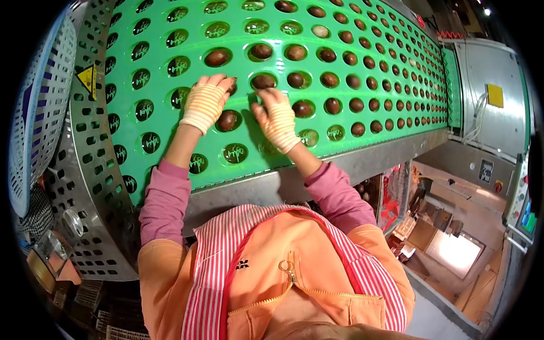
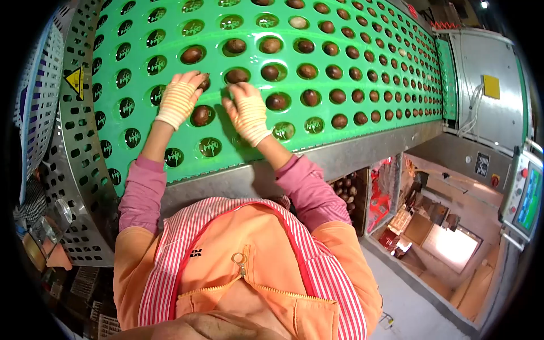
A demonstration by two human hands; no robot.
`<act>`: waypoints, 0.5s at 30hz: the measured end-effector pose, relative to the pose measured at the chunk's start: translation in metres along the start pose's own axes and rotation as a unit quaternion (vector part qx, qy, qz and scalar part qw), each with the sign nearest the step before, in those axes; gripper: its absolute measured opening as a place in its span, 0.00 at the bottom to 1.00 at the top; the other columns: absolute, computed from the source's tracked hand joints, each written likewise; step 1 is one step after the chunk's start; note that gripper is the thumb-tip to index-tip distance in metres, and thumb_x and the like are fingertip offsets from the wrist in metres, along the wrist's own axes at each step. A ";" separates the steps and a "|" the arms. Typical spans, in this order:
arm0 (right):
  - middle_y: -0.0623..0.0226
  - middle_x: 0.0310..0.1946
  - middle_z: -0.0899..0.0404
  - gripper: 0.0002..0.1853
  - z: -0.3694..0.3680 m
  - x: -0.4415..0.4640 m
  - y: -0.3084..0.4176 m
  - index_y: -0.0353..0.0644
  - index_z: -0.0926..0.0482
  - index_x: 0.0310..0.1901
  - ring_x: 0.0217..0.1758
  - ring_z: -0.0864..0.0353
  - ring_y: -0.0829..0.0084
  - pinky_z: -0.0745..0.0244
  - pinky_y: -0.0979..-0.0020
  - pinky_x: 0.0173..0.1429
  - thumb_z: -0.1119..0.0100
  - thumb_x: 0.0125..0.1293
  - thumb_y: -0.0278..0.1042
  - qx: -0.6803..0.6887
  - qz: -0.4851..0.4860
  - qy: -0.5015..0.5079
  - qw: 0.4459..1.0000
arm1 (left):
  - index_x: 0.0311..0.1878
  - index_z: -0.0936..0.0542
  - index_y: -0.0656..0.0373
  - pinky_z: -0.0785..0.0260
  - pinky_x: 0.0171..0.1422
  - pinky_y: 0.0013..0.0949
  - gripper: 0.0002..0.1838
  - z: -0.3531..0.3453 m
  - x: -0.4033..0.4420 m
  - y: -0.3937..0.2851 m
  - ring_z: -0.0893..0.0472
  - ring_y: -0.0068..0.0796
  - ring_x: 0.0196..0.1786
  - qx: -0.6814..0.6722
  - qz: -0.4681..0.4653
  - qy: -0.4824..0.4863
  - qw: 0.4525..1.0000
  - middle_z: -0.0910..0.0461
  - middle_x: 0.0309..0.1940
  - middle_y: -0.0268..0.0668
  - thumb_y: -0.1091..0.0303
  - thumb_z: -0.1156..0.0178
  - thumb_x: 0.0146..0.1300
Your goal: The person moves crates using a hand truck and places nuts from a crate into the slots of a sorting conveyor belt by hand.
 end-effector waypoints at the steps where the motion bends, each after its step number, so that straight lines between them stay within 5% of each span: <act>1: 0.61 0.52 0.25 0.15 0.006 -0.007 0.008 0.47 0.22 0.50 0.54 0.26 0.53 0.28 0.56 0.56 0.36 0.61 0.36 -0.051 0.043 0.040 0.997 | 0.59 0.23 0.46 0.30 0.60 0.45 0.19 0.006 0.006 -0.005 0.25 0.46 0.53 0.005 -0.010 -0.007 1.000 0.23 0.53 0.41 0.64 0.42 0.64; 5: 0.57 0.52 0.23 0.17 0.032 -0.031 -0.007 0.42 0.22 0.50 0.54 0.25 0.51 0.28 0.55 0.57 0.35 0.58 0.25 -0.017 0.032 -0.122 0.992 | 0.47 0.23 0.51 0.26 0.50 0.47 0.17 0.020 0.016 -0.025 0.23 0.43 0.51 0.128 0.117 0.090 0.981 0.23 0.46 0.40 0.56 0.35 0.57; 8: 0.58 0.55 0.24 0.18 0.058 -0.032 -0.035 0.43 0.24 0.54 0.60 0.28 0.49 0.30 0.51 0.61 0.39 0.62 0.31 -0.172 -0.044 -0.077 0.981 | 0.48 0.23 0.52 0.25 0.49 0.47 0.17 0.003 0.019 -0.027 0.22 0.43 0.50 0.161 0.082 0.033 0.983 0.24 0.47 0.41 0.56 0.35 0.58; 10: 0.65 0.63 0.29 0.23 0.052 -0.044 -0.051 0.49 0.27 0.59 0.68 0.34 0.53 0.36 0.48 0.67 0.39 0.61 0.36 -0.202 0.001 0.065 0.977 | 0.49 0.24 0.54 0.25 0.51 0.47 0.19 0.005 0.015 -0.037 0.22 0.44 0.51 0.151 0.092 0.031 0.984 0.24 0.49 0.42 0.55 0.36 0.59; 13: 0.64 0.64 0.31 0.22 0.068 -0.050 -0.048 0.48 0.27 0.58 0.70 0.37 0.55 0.40 0.47 0.70 0.39 0.61 0.38 -0.212 0.053 0.101 0.971 | 0.51 0.24 0.52 0.25 0.52 0.47 0.19 0.020 -0.015 -0.062 0.22 0.44 0.52 0.104 0.110 0.033 0.988 0.24 0.49 0.41 0.54 0.37 0.61; 15: 0.62 0.64 0.32 0.23 0.076 -0.050 -0.067 0.47 0.28 0.59 0.70 0.37 0.54 0.40 0.46 0.70 0.40 0.62 0.39 -0.228 -0.024 0.047 0.972 | 0.52 0.23 0.51 0.26 0.51 0.48 0.18 0.016 -0.036 -0.064 0.22 0.45 0.51 0.113 0.129 0.123 0.977 0.24 0.48 0.40 0.56 0.38 0.61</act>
Point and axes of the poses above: each hand's wrist, its own x-axis towards the middle knuckle, its own z-axis out of the back of the hand, y = z × x, the point moved 2 cm from there along x, towards the middle knuckle
